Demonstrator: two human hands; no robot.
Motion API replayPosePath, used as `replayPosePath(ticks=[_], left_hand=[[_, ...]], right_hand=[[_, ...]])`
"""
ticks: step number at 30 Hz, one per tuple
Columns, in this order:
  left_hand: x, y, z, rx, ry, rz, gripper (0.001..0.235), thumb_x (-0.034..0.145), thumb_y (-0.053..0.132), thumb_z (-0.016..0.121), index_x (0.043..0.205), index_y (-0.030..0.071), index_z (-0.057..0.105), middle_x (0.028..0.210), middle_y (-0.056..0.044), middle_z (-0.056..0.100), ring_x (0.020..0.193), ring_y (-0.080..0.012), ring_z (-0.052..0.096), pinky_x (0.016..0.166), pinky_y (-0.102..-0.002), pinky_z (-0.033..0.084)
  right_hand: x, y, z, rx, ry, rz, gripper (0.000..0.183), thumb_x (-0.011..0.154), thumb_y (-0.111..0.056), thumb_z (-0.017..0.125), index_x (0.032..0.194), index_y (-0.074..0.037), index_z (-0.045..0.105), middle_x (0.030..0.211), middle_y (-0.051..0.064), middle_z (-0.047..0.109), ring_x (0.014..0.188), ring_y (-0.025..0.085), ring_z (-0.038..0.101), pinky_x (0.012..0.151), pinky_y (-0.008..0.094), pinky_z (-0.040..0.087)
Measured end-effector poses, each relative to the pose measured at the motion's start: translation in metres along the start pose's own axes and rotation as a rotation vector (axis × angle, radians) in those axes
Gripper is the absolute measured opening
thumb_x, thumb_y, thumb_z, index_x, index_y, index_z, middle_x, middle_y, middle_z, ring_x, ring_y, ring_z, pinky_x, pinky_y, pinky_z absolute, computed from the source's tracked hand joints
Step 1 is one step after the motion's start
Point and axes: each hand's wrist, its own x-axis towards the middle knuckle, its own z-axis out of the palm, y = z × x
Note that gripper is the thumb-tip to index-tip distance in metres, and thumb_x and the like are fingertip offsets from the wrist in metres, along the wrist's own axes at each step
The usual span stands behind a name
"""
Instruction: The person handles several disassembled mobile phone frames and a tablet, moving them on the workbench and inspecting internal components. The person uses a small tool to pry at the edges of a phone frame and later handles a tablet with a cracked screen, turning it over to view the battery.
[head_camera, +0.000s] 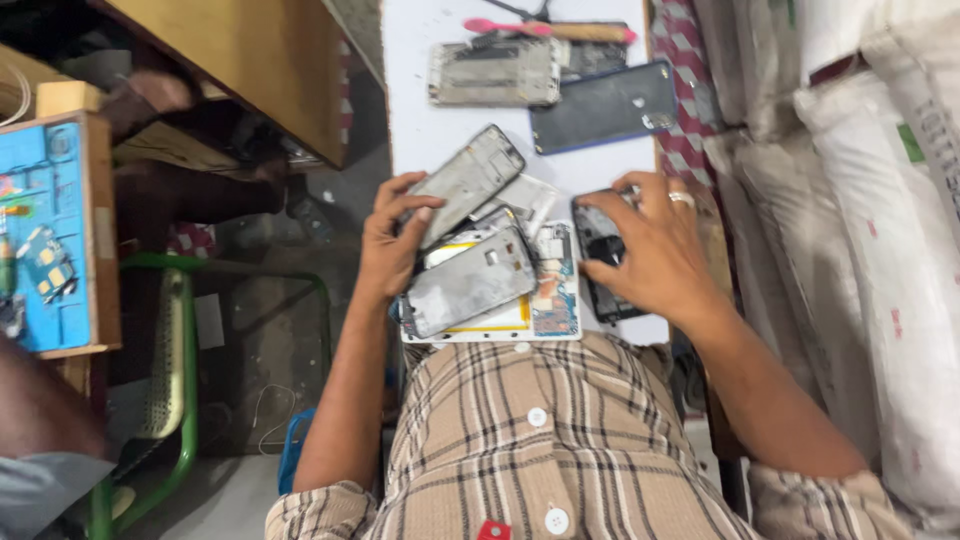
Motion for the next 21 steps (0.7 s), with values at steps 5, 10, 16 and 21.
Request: replayPosePath(ticks=[5,10,16,21], left_hand=[[0.006,0.004,-0.001,0.091,0.011,0.068,0.016,0.096,0.01,0.068,0.11,0.009,0.077,0.137,-0.009,0.061,0.132,-0.0232,0.056,0.113,-0.036,0.044],[-0.003,-0.008,0.003,-0.087,-0.001,0.082,0.016,0.099,0.011,0.066,0.112,0.009,0.076,0.14,-0.009,0.056,0.134,-0.0227,0.052,0.116,-0.036,0.041],[0.0,-0.018,0.002,-0.124,-0.011,0.031,0.015,0.1,0.012,0.066,0.111,0.01,0.077,0.142,-0.007,0.054,0.134,-0.0205,0.052,0.115,-0.035,0.041],[-0.004,-0.01,0.003,-0.123,-0.009,0.021,0.016,0.1,0.014,0.066,0.111,0.011,0.076,0.142,-0.007,0.054,0.135,-0.0201,0.051,0.114,-0.034,0.041]], right_hand=[[-0.015,-0.004,0.017,0.054,0.055,0.052,0.081,0.056,-0.023,0.086,0.135,-0.02,0.065,0.141,0.022,0.044,0.13,0.046,0.041,0.106,0.055,0.038],[-0.026,-0.004,0.025,0.007,0.002,0.073,0.076,0.053,-0.034,0.089,0.125,-0.021,0.067,0.147,0.015,0.044,0.136,0.041,0.039,0.109,0.054,0.037],[-0.032,0.002,0.044,-0.089,-0.026,-0.112,0.078,0.054,-0.043,0.083,0.127,-0.023,0.066,0.162,0.01,0.034,0.146,0.037,0.029,0.115,0.057,0.025],[-0.021,0.001,0.054,-0.25,-0.072,-0.267,0.065,0.07,-0.039,0.066,0.131,-0.017,0.061,0.167,0.016,0.023,0.154,0.04,0.018,0.119,0.061,0.013]])
